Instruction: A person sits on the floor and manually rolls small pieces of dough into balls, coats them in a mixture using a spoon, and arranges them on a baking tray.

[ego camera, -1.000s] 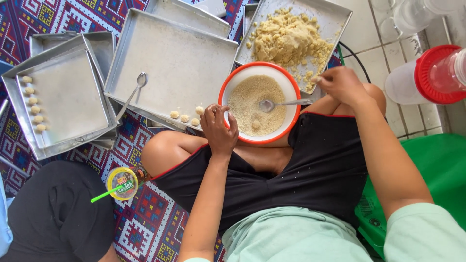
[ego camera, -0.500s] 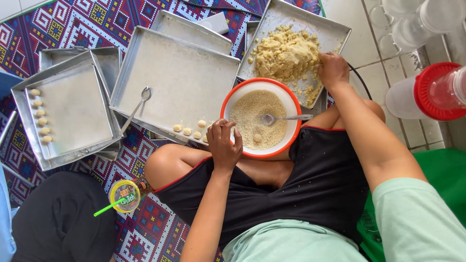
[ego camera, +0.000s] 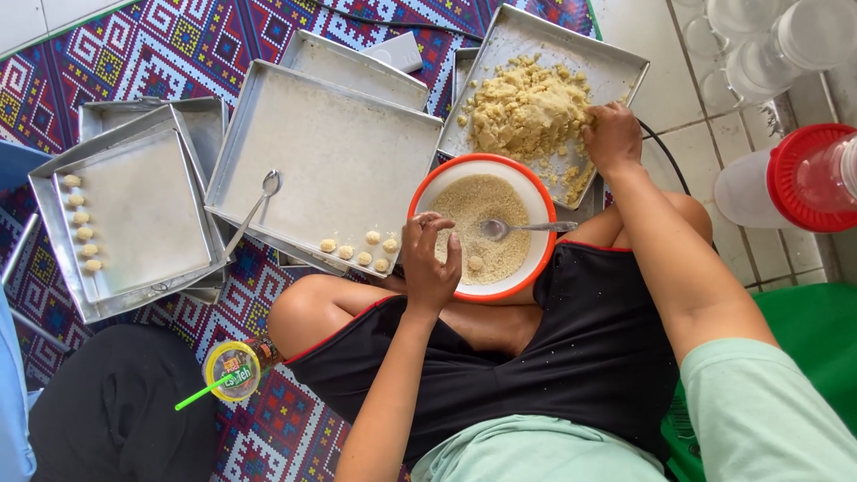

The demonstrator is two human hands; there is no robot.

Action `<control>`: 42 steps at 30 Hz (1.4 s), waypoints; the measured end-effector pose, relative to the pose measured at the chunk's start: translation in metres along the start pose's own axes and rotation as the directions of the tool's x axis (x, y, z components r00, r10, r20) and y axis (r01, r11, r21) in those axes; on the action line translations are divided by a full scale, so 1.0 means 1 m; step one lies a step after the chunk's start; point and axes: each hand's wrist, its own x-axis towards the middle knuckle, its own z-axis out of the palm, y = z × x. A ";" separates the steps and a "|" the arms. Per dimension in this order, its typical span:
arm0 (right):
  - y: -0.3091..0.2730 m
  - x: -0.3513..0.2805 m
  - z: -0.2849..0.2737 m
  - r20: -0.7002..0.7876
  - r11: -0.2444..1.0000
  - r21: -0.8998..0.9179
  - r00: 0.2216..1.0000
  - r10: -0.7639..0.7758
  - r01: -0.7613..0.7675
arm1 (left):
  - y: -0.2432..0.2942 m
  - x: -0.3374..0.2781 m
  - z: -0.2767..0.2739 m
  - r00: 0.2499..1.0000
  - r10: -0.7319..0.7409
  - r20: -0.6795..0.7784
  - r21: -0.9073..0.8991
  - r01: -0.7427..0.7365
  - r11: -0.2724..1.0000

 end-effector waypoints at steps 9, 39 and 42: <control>-0.001 -0.012 0.005 -0.013 0.989 0.118 0.996 0.094 -0.091 | -0.046 -0.020 0.038 0.822 -0.397 0.409 -0.740 0.553 0.382; -0.014 -0.038 0.000 0.050 0.991 0.125 0.997 -0.054 0.048 | -0.041 -0.025 0.035 0.882 -0.342 0.323 -0.766 0.456 0.453; -0.029 -0.040 -0.001 0.064 0.993 0.090 0.994 -0.084 0.078 | -0.041 -0.023 0.034 0.887 -0.337 0.316 -0.768 0.448 0.458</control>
